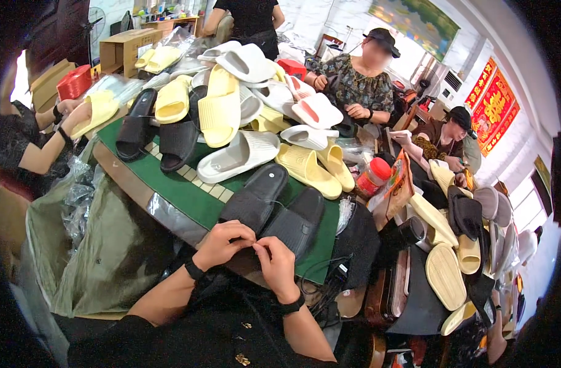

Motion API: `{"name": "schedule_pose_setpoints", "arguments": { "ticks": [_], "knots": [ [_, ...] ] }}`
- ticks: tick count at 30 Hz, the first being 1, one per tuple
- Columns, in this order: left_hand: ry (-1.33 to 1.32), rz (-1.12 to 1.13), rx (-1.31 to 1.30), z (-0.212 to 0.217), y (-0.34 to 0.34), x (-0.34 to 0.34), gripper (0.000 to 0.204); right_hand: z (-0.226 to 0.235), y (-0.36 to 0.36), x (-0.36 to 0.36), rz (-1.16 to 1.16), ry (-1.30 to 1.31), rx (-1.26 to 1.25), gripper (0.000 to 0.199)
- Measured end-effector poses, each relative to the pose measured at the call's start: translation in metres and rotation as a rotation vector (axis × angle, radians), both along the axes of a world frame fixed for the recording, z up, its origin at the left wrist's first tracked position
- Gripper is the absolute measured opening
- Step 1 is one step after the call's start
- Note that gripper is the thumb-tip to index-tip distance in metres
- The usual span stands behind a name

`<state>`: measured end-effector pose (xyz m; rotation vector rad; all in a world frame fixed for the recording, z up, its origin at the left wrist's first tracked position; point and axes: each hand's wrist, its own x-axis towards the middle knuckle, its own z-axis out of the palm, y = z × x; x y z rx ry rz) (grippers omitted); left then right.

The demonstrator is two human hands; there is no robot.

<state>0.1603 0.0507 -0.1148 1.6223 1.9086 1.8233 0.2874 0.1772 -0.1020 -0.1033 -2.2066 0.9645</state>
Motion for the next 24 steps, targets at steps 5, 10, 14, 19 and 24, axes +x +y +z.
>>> {"name": "schedule_pose_setpoints", "arguments": {
  "ticks": [5, 10, 14, 19, 24],
  "knots": [
    [0.013, 0.008, 0.007, 0.003, 0.000, 0.000, 0.009, 0.002, -0.001, 0.002, -0.002, -0.028, -0.057, 0.009],
    [-0.250, 0.030, 0.022, 0.012, -0.008, 0.005, 0.003, 0.004, 0.001, 0.008, -0.015, 0.102, -0.131, 0.008],
    [-0.397, 0.040, 0.107, 0.030, -0.023, 0.015, 0.004, 0.008, 0.004, 0.014, -0.028, 0.115, -0.090, 0.015],
    [-0.478, -0.125, 0.117, 0.064, -0.037, 0.042, 0.003, 0.029, -0.010, 0.005, 0.222, 0.090, 0.063, 0.042],
    [-0.395, -0.279, 0.260, 0.073, -0.024, 0.025, 0.005, 0.020, -0.010, 0.027, 0.566, -0.178, -0.315, 0.013]
  ]
}}
